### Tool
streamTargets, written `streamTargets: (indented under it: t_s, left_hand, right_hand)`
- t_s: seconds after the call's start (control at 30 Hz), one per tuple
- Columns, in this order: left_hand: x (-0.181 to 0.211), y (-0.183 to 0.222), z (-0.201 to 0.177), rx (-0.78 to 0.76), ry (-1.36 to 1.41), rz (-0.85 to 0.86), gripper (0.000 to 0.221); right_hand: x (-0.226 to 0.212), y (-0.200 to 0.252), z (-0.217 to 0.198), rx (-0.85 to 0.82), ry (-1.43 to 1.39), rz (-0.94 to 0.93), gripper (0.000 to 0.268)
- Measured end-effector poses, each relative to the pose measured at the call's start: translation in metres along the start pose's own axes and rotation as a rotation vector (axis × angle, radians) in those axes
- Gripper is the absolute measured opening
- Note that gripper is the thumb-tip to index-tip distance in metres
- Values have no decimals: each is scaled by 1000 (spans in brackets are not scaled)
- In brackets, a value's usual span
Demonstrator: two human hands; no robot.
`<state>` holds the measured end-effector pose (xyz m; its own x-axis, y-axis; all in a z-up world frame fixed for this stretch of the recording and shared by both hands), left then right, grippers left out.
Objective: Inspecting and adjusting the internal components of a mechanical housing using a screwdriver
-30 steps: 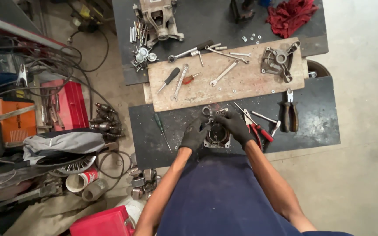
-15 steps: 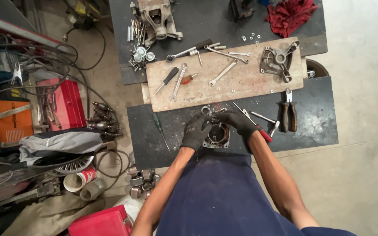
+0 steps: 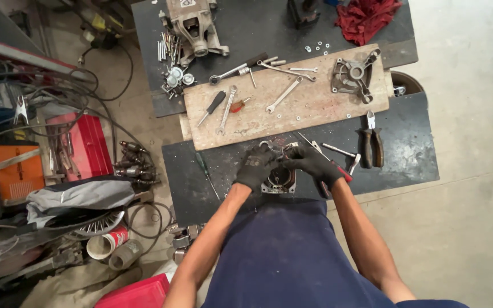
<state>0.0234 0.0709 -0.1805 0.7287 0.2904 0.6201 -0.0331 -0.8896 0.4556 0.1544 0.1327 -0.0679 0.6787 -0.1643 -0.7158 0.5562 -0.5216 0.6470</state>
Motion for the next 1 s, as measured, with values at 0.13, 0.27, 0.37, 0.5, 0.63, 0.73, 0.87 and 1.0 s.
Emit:
streamTargets:
  t_s: [0.13, 0.27, 0.37, 0.5, 0.63, 0.73, 0.87, 1.0]
  left_hand:
    - [26, 24, -50, 43, 189, -40, 37]
    - [47, 32, -72, 67, 308, -29, 35]
    - [32, 38, -62, 110, 529, -111, 34]
    - [48, 38, -67, 135, 376, -42, 30]
    - [19, 4, -8, 108, -248, 30, 44]
    - [-9, -20, 36, 113, -380, 195, 35]
    - [41, 16, -15, 390, -364, 405, 22]
    - [15, 11, -2, 461, -416, 453, 17]
  right_hand:
    - [32, -21, 0, 72, 71, -24, 33]
    - [7, 0, -7, 232, 327, -53, 36]
    - [0, 8, 2, 249, 363, -118, 35]
    - [3, 6, 4, 247, 365, -136, 35]
    - [14, -1, 8, 226, 379, -143, 47]
    - [20, -7, 10, 215, 369, -152, 56]
    - [32, -22, 13, 275, 389, -157, 56]
    - [23, -20, 12, 303, 396, -132, 52]
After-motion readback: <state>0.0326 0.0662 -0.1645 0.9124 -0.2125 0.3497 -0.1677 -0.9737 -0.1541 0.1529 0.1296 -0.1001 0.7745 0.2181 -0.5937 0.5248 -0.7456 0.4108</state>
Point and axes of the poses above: each hand's wrist, its own y-axis away from the middle knuckle, its own z-axis out of the palm, x = y × z, the point moved 8 cm from there along -y, towards the middle knuckle, and after that the axes turned 8 degrees about y, right-handed, at the moved point
